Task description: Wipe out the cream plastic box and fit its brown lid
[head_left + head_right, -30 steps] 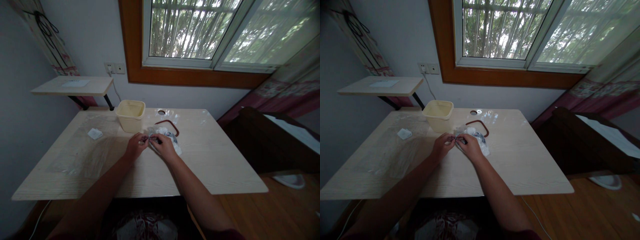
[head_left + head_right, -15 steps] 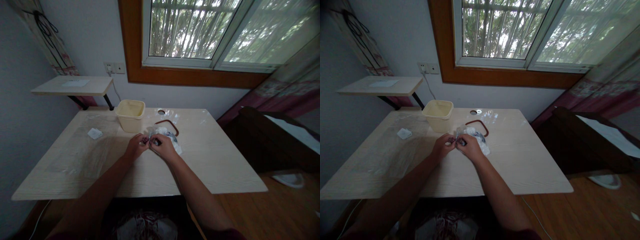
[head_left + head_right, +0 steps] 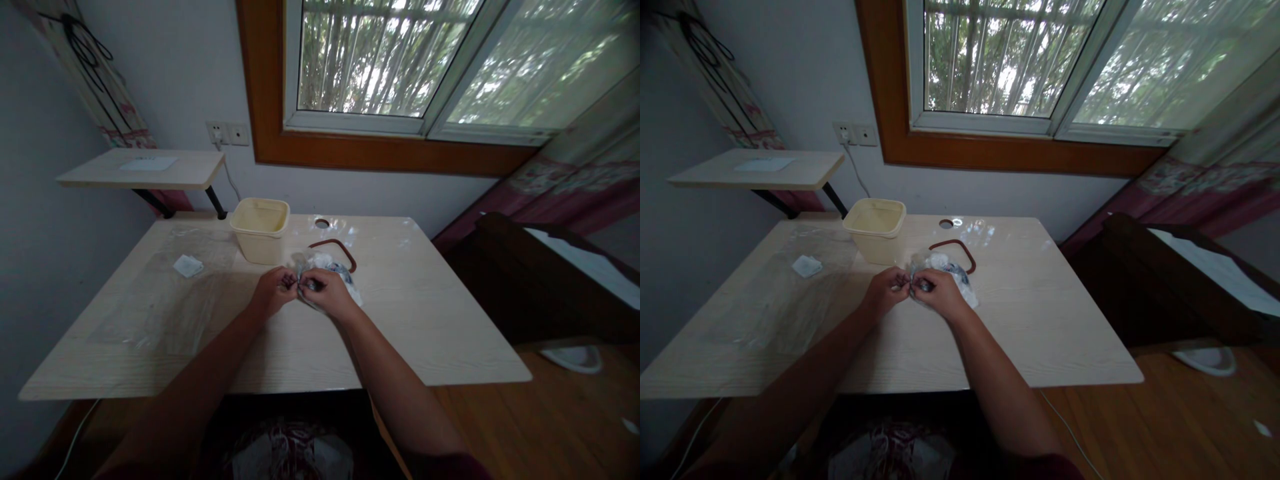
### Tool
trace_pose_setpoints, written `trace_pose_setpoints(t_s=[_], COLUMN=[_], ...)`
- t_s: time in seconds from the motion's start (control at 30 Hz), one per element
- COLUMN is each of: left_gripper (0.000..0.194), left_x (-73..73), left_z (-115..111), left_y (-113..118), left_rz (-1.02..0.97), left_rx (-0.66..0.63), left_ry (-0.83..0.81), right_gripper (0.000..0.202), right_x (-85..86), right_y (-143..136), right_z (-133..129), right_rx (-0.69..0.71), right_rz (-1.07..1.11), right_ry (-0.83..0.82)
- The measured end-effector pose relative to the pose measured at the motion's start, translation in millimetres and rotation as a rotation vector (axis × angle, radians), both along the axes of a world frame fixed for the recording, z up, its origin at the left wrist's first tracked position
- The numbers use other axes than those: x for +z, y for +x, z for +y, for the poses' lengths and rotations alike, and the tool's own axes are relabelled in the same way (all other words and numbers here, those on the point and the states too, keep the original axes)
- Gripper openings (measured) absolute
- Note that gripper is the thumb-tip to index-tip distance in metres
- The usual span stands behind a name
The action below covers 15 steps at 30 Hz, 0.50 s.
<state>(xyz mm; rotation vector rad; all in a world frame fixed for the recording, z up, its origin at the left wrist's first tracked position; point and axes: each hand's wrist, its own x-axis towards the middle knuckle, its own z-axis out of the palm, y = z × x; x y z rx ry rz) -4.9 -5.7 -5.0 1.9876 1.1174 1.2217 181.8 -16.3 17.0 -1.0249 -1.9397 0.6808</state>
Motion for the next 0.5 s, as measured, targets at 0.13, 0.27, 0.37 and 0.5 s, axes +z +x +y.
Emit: trace_pose_setpoints(t_s=[0.13,0.27,0.37,0.5], left_gripper=[0.007,0.009,0.014,0.022], left_x=[-6.7,-10.8,-10.3,-6.9], left_z=[4.1,7.1,7.0,5.2], left_y=[-0.8,-3.4,-4.6,-4.2], left_rz=[-0.094,-0.176,-0.255,-0.355], left_rx=[-0.03,-0.057,-0.08,-0.1], left_ry=[-0.129,-0.258,-0.359,-0.492], right_gripper=[0.01,0.008,0.008,0.008], right_x=[0.6,-1.5,-3.7,-4.2], right_y=[1.4,0.8,1.0,2.4], right_z=[0.5,0.6,0.9,1.8], right_rx=[0.005,-0.009,-0.032,-0.032], right_rz=[0.015,0.004,0.0,-0.04], right_ry=[0.0,0.065,0.103,0.147])
